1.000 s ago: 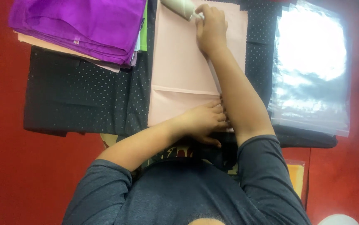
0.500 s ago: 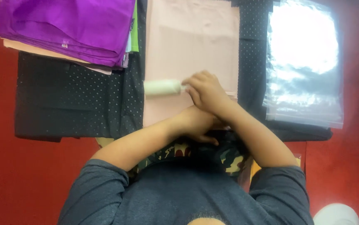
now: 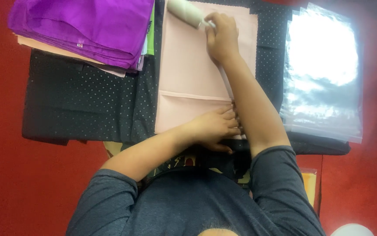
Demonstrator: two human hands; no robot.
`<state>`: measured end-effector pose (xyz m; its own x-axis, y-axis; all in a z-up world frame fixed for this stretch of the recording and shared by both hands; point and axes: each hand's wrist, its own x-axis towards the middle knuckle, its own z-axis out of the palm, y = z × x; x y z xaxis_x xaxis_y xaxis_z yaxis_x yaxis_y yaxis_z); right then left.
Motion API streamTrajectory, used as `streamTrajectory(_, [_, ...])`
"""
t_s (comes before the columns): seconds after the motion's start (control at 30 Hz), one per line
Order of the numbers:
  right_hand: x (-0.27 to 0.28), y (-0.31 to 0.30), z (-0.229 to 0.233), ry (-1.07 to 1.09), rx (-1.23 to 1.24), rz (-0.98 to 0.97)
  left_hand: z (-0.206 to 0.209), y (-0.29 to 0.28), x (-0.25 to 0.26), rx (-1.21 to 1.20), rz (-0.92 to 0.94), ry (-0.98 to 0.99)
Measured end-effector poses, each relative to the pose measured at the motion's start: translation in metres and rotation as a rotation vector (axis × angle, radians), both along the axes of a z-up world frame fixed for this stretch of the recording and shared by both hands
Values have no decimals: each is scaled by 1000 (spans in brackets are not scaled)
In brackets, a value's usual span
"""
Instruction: Cleaning a piece of pink fabric with a lint roller and folding it.
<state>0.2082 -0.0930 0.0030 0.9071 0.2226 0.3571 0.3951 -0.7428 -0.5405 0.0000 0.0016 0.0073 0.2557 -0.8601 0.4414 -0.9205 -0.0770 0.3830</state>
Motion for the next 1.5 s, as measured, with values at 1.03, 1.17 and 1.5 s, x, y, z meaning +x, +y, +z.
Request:
streamTrajectory(1.03, [-120,-105,23,19,100,83,4,-1,-8,185,50,-9])
streamTrajectory(1.17, [-184,-113,28,125,-85,106,2,-3,-4,198,53,-56])
streamTrajectory(1.5, [-45,-158,-24,-80,-43,-304,6,-6,-8,347,28,-91])
